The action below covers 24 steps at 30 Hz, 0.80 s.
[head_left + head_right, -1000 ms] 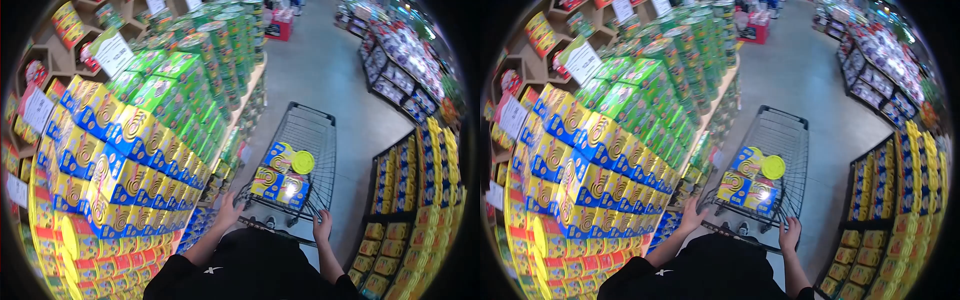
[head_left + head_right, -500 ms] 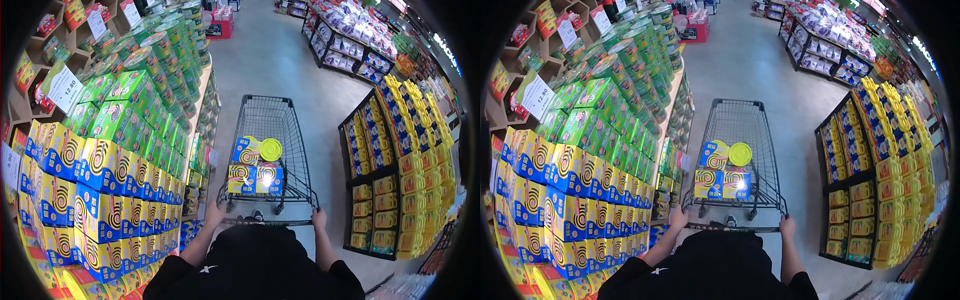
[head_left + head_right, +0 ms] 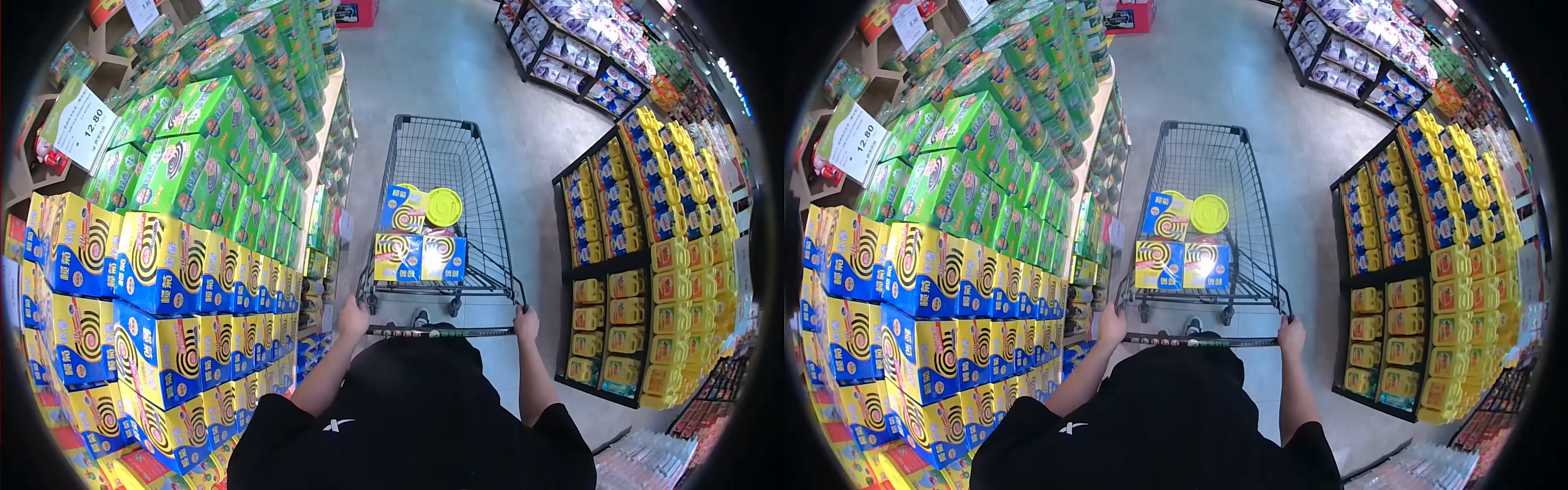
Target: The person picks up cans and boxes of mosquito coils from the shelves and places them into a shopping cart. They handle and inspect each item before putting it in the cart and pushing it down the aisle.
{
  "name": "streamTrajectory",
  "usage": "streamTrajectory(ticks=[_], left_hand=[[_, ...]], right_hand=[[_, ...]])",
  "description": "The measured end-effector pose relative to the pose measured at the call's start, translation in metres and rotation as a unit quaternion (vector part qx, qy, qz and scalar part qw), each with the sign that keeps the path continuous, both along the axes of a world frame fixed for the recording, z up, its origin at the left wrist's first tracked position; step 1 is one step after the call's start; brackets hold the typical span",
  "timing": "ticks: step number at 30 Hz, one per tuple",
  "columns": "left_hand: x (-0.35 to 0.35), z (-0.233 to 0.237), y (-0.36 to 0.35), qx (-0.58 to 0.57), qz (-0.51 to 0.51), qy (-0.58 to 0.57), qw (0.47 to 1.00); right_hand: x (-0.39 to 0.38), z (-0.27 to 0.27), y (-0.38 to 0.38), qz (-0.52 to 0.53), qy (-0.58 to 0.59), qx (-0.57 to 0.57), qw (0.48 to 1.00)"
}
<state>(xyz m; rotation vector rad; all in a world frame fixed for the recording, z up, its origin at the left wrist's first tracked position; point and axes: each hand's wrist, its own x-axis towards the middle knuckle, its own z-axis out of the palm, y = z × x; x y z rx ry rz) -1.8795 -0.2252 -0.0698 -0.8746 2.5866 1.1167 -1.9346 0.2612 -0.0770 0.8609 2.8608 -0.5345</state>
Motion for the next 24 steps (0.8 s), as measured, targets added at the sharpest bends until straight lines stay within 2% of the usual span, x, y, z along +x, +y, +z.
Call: streamTrajectory(ticks=[3,6,9,12,18,24], left_hand=[[-0.017,0.011,-0.003,-0.012,0.005,-0.008,1.0],[-0.039,0.015,-0.008,-0.029,0.0,-0.012,0.999],[-0.062,0.009,-0.019,-0.036,-0.001,0.0,0.999],[-0.09,0.004,-0.025,-0.057,0.006,-0.022,0.998],[-0.139,-0.013,-0.042,-0.041,0.027,0.08,0.996],[-0.187,-0.002,-0.055,-0.029,0.044,0.022,0.998]], right_hand=[[-0.021,0.021,-0.015,-0.009,-0.05,-0.048,0.998],[-0.043,-0.001,-0.012,0.003,-0.007,-0.039,0.999],[-0.07,0.031,-0.037,0.001,-0.044,-0.034,0.998],[-0.102,0.021,-0.039,0.004,-0.057,-0.045,0.997],[-0.169,0.011,-0.045,0.042,-0.041,-0.082,0.995],[-0.22,0.012,-0.06,0.062,-0.027,-0.109,0.992]])
